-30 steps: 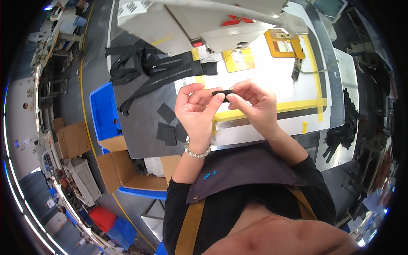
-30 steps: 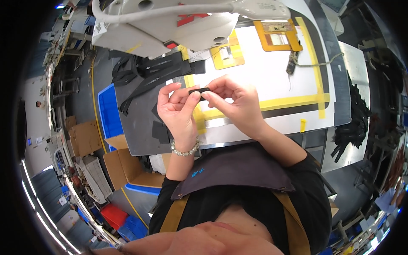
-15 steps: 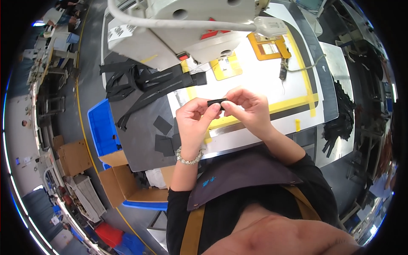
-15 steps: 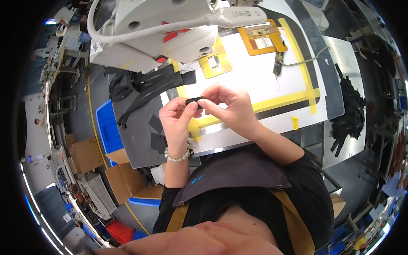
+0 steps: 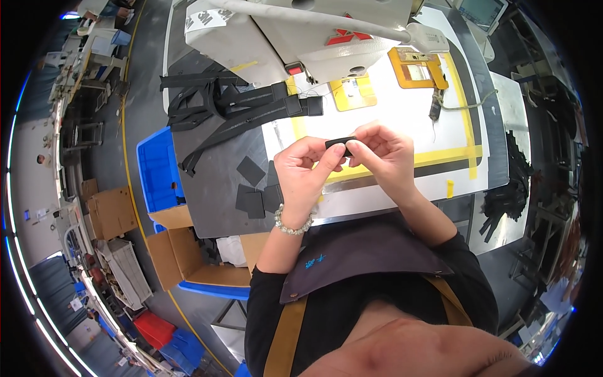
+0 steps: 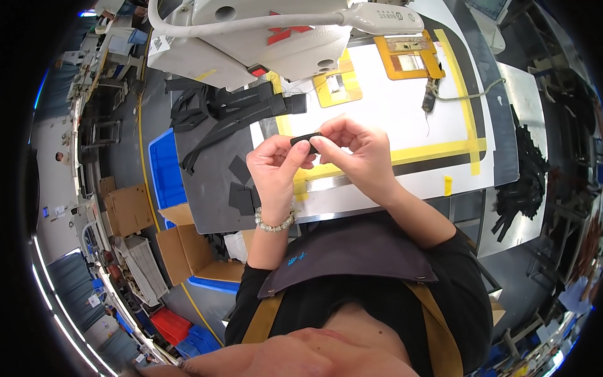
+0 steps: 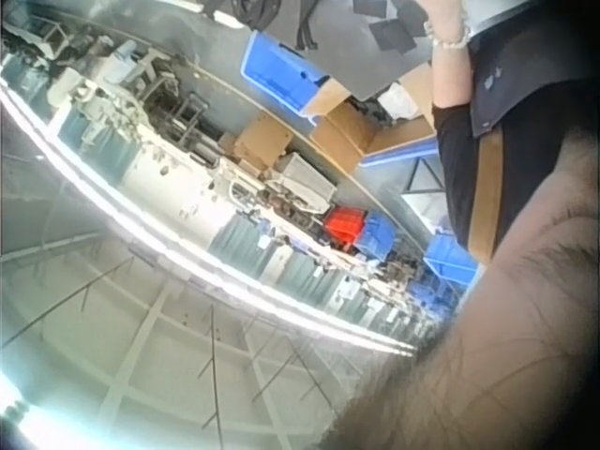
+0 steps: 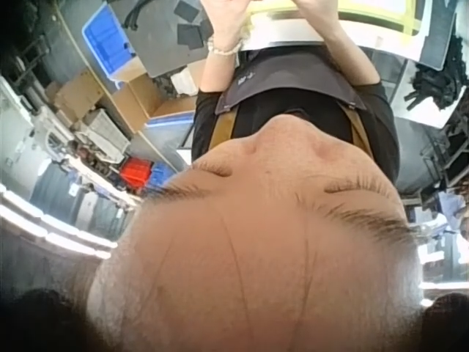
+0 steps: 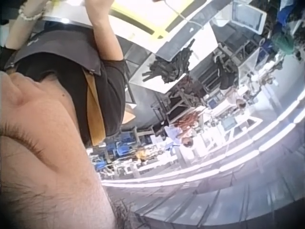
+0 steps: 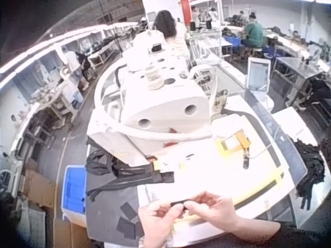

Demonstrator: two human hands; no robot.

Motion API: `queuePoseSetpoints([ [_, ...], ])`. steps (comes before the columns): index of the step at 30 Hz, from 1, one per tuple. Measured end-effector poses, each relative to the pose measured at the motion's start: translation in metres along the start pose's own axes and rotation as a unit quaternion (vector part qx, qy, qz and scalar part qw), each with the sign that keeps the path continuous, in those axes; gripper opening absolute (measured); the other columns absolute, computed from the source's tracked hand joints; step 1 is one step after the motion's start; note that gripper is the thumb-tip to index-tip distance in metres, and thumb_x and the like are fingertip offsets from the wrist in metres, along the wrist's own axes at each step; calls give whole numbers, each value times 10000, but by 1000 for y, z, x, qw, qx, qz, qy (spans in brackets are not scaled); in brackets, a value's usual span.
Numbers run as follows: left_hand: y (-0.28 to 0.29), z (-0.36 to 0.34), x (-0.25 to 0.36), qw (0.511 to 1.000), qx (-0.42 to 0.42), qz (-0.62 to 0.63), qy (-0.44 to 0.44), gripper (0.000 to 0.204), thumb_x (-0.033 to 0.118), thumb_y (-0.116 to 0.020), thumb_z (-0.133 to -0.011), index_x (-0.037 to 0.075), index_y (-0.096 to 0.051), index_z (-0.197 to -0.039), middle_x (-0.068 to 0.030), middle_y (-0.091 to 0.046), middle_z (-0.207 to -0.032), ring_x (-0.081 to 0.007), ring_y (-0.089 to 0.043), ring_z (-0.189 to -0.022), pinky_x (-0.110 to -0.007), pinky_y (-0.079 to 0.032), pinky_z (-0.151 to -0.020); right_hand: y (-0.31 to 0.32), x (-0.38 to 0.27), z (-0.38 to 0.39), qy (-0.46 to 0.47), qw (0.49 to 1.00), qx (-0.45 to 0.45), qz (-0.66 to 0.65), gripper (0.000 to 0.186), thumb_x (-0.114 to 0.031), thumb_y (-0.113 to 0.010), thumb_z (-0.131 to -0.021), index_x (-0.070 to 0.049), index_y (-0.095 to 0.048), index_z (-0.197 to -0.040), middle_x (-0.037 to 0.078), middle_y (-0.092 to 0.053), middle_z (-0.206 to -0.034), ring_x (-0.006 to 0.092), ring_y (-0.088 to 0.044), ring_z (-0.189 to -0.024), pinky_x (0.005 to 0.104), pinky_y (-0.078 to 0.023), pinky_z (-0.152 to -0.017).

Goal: Sewing small material tabs onto a zipper using an industrial sewing machine.

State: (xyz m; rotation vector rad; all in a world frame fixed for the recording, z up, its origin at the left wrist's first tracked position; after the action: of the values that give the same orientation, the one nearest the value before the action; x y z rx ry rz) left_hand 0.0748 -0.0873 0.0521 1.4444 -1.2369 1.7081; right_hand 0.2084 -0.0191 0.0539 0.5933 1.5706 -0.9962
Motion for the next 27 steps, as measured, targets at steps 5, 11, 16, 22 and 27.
queuePoseSetpoints([
  [5, 0, 1, 0, 1000, 2, -19, -5, 119, 55, -722, -826, -43, -660, -853, -76, -678, -748, -89, -640, -629, -211, -543, -566, -1, -1, -1, 11, 1000, -3, 1, 78, 40, -634, -860, 52, -589, -923, 74, -646, -822, 86, -630, -665, 193, -533, -605],
  [11, 0, 0, 1, 1000, 9, -15, -18, 106, 42, -712, -830, -46, -653, -837, -74, -671, -734, -92, -638, -619, -213, -540, -558, 0, 0, 0, 11, 1000, -1, -4, 144, -7, -680, -848, 62, -614, -955, 68, -655, -828, 80, -623, -700, 191, -511, -627],
  [16, -2, 0, 2, 1000, 7, -10, -25, 103, 33, -702, -835, -47, -640, -813, -72, -662, -720, -96, -643, -626, -215, -543, -558, 0, -1, 0, 17, 1000, 0, 2, 139, -2, -678, -848, 65, -615, -953, 70, -657, -830, 81, -623, -693, 191, -507, -626],
  [22, -1, 1, 0, 999, 10, -17, -27, 114, 44, -704, -838, -42, -636, -804, -71, -661, -716, -101, -652, -632, -213, -537, -546, -2, -1, 1, 12, 1000, 7, -5, 112, -8, -674, -854, 56, -613, -924, 59, -649, -812, 75, -616, -680, 185, -496, -610],
  [27, -1, 2, -1, 998, 12, -50, -30, 137, 59, -709, -837, -30, -625, -775, -58, -652, -684, -90, -644, -612, -201, -518, -534, -3, -1, 1, 2, 1000, 14, -15, 104, -33, -675, -861, 39, -611, -899, 45, -642, -789, 60, -603, -652, 174, -480, -580],
])
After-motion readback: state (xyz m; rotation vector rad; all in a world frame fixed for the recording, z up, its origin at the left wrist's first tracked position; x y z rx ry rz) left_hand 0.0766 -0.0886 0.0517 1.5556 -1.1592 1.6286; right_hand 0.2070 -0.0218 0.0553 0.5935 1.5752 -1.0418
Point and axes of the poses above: each hand's wrist, its own z-axis away from the middle knuckle, its own y-axis out of the back of the hand, x = y × z, the point moved 2 cm from there along -z, towards the middle knuckle
